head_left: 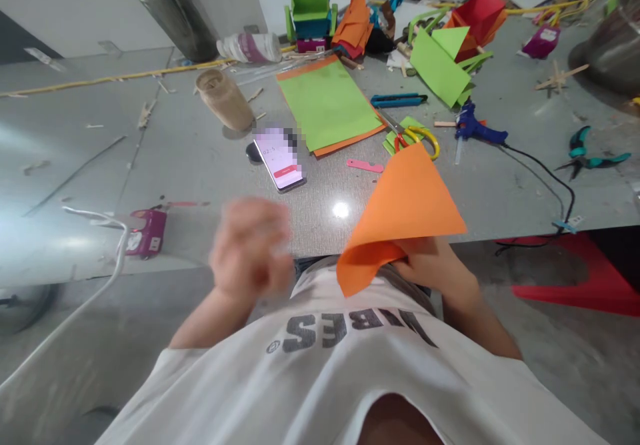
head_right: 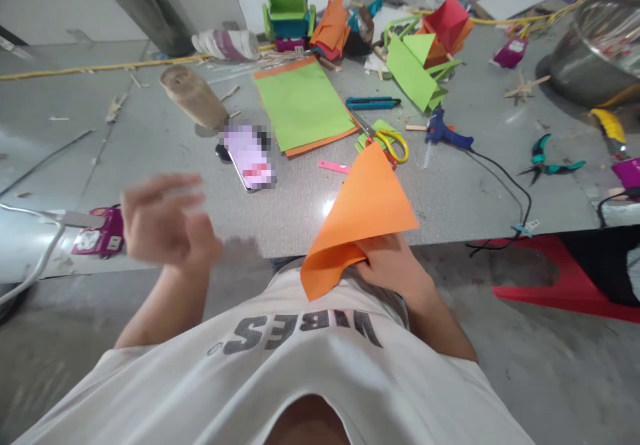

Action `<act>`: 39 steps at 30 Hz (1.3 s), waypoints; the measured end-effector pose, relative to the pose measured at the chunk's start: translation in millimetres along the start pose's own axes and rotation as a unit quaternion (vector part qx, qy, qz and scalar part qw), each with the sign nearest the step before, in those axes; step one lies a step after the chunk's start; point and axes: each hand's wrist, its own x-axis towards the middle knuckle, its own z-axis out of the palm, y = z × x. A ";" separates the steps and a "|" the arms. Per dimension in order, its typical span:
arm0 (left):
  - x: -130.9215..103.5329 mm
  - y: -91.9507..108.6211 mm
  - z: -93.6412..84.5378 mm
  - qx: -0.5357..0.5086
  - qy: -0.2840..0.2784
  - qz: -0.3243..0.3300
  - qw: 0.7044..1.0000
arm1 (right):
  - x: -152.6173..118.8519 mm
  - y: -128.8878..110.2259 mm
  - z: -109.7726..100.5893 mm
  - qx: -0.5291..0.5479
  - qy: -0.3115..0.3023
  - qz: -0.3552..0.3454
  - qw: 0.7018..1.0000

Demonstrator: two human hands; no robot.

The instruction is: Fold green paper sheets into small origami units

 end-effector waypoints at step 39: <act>-43.1 -2.7 48.6 -0.150 -0.460 -0.216 0.848 | 130.4 -30.5 1.4 0.009 -0.209 0.084 0.974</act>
